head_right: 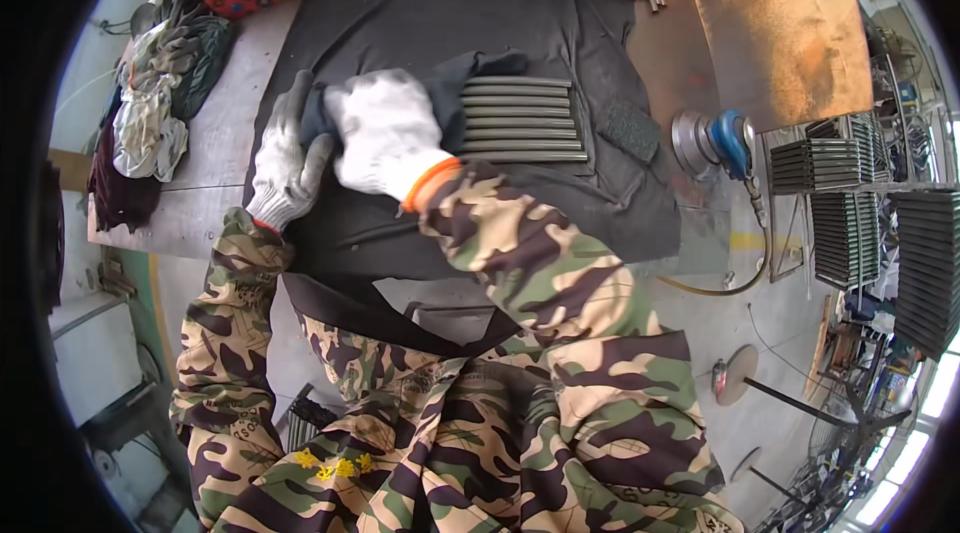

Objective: Sanding and polishing a set of curved metal rods using a handheld orbital sander at a workbench.

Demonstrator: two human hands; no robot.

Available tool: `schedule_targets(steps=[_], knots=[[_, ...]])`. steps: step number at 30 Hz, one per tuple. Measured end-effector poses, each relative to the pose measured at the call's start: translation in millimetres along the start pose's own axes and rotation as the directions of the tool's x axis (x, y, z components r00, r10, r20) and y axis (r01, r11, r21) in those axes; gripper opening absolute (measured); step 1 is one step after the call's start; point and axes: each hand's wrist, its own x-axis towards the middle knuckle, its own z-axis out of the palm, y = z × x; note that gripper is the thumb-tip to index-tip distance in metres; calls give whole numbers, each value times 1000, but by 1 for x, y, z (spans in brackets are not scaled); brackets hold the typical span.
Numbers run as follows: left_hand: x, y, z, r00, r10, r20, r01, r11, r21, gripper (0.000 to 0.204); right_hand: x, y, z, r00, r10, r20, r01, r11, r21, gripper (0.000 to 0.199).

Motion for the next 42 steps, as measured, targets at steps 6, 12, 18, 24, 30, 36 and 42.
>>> schedule_targets(steps=[6, 12, 18, 24, 30, 36, 42], knots=[[8, 15, -2, 995, 89, 43, -96, 970, 224, 76, -61, 108, -49, 959, 282, -6, -281, 954, -103, 52], [12, 24, -11, 998, 56, 30, -60, 983, 174, 77, -98, 171, -108, 923, 341, -177, -384, 841, -380, 69], [6, 17, -6, 998, 3, 57, -6, 999, 47, 81, -62, 96, -61, 979, 72, -189, -107, 977, -183, 72], [4, 8, -3, 995, 53, -89, -55, 998, -11, 87, 11, -15, 14, 995, 77, 57, -61, 969, -240, 63], [2, 2, 0, 1000, 0, 24, -1, 1000, 19, 90, 9, 4, 4, 1000, 12, -12, -13, 996, -86, 50], [10, 19, -5, 984, 92, 153, -141, 928, 345, 79, -51, 122, -50, 979, 183, -86, -197, 962, -190, 67], [38, 18, -6, 982, 6, 190, -53, 968, 244, 72, -103, 189, -112, 915, 287, -284, -290, 956, 31, 73]])
